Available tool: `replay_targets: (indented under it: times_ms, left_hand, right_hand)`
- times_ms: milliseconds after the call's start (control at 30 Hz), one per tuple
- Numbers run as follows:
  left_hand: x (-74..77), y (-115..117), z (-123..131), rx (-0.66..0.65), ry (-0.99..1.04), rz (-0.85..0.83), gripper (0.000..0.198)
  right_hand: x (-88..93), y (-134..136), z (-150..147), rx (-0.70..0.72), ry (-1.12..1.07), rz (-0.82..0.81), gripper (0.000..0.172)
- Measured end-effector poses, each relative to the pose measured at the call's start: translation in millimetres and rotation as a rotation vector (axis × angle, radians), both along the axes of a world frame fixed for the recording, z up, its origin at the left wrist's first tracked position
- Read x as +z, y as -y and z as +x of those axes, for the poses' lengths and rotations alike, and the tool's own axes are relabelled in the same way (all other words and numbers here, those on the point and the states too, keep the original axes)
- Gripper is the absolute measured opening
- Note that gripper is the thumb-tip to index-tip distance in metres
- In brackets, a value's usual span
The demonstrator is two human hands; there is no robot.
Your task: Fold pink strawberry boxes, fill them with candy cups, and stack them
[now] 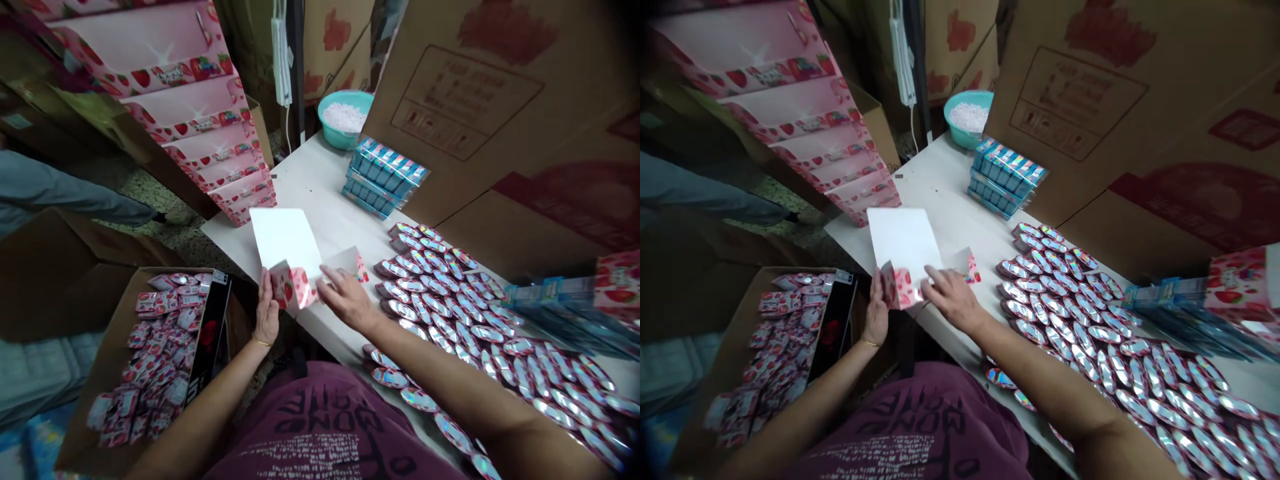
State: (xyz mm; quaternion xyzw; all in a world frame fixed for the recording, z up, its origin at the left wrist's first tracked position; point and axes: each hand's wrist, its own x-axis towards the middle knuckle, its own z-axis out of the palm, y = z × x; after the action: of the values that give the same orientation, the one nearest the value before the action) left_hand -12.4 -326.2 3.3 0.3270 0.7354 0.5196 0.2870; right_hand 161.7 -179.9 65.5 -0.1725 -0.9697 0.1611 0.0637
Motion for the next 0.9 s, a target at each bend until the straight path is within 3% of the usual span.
replay_targets:
  times_ms: [133, 233, 333, 433, 500, 600, 667, 733, 800, 900]
  left_hand:
    - [-5.5, 9.3, -14.1, -0.042, -0.064, -0.062, 0.086]
    - [-2.2, 0.6, -17.9, -0.014, -0.147, -0.084, 0.110]
    - [9.9, -20.2, -24.9, 0.011, -0.185, -0.016, 0.110]
    - [19.3, -34.4, -34.1, 0.018, -0.201, 0.003, 0.089]
    - [20.9, -32.8, -37.1, 0.044, -0.223, -0.031, 0.071]
    - [18.0, -20.7, -30.5, 0.094, -0.187, -0.190, 0.044]
    - [13.2, -19.2, -18.5, -0.051, -0.164, -0.281, 0.033]
    - [4.8, -32.5, -3.9, -0.298, -0.196, -0.291, 0.025]
    - [-8.6, -60.6, 8.8, -0.460, -0.201, -0.301, 0.034]
    - [-34.8, -110.5, 17.9, -0.539, -0.046, -0.498, 0.053]
  right_hand:
    - [-64.2, 29.0, 30.2, 0.239, 0.086, -0.050, 0.040]
    - [-96.3, 45.2, 39.3, 0.240, 0.165, -0.112, 0.042]
    - [-98.0, 49.0, 37.3, 0.088, 0.149, -0.196, 0.040]
    - [-91.0, 40.9, 24.3, -0.242, 0.115, -0.247, 0.037]
    - [-90.7, 32.5, 11.2, -0.450, 0.137, -0.275, 0.035]
    - [-96.3, 21.4, -8.0, -0.575, 0.173, -0.315, 0.035]
    - [-100.9, 16.5, -17.2, -0.614, 0.181, -0.347, 0.038]
    - [-105.0, 13.1, -23.7, -0.672, 0.199, -0.394, 0.043]
    - [-109.1, 9.6, -28.4, -0.731, 0.221, -0.436, 0.042]
    - [-116.1, 2.2, -33.7, -0.776, 0.240, -0.492, 0.040]
